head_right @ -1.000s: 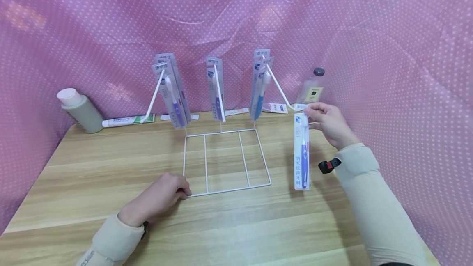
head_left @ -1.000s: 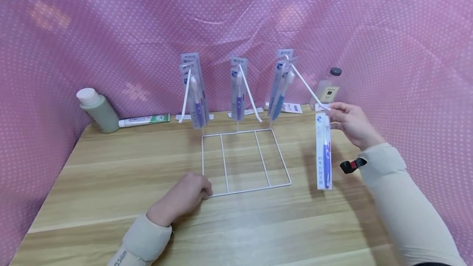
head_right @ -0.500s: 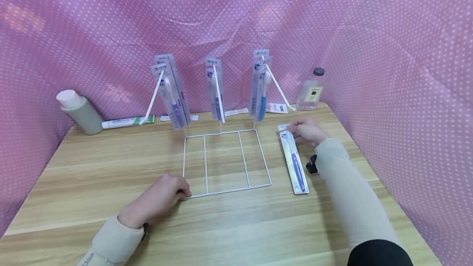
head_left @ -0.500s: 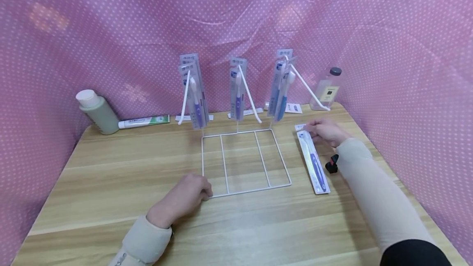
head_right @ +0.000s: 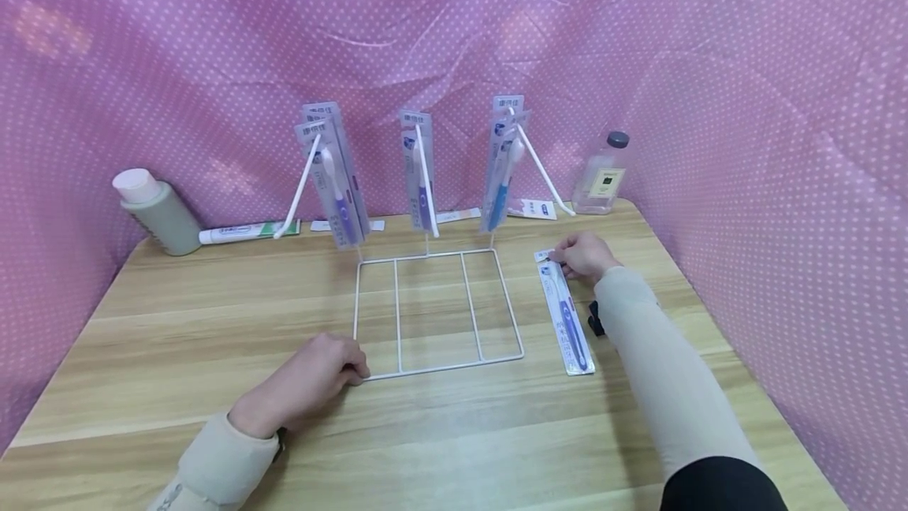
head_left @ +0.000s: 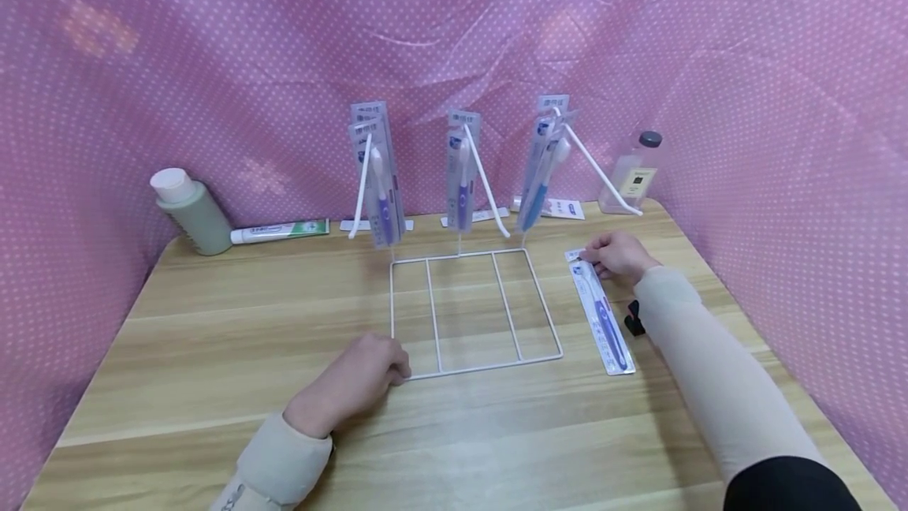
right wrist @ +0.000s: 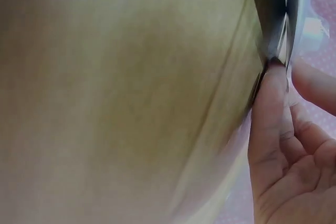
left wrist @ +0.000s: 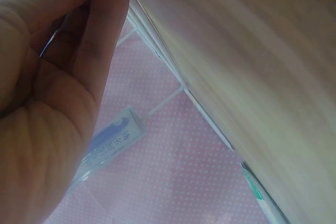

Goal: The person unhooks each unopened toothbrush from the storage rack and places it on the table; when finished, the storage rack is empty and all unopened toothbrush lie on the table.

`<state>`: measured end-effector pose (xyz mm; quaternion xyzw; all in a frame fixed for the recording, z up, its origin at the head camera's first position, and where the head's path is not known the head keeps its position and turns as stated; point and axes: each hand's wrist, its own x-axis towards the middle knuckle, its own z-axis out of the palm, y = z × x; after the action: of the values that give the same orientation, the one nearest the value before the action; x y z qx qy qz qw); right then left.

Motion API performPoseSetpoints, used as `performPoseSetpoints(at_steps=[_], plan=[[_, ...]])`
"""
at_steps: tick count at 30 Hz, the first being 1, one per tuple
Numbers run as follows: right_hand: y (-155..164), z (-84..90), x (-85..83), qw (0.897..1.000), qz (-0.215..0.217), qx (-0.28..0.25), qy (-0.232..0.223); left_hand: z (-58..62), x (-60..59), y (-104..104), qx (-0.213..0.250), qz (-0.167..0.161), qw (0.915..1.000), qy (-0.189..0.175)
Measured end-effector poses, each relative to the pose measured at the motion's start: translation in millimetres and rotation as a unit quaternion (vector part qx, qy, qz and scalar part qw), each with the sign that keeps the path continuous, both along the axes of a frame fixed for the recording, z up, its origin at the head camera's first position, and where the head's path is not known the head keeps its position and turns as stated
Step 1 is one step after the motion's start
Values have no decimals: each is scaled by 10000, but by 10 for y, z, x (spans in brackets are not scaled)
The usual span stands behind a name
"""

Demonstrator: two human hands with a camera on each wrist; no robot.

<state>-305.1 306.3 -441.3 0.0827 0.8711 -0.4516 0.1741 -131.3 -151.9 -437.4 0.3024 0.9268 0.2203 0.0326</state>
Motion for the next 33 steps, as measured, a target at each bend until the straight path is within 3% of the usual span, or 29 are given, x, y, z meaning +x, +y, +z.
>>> performPoseSetpoints(at_steps=[12,22,28,33], plan=[[-11,-4,-16,9951,-45,940,311,0,-4,-5,46,-24,9999,-124],[-9,3,-2,9954,-57,832,482,-4,-8,4,34,0,9999,-95],[-6,7,-19,9971,-62,701,282,-2,-6,2,56,8,9999,-106],[30,208,-31,9959,155,669,586,8,4,-2,154,-130,9998,-19]])
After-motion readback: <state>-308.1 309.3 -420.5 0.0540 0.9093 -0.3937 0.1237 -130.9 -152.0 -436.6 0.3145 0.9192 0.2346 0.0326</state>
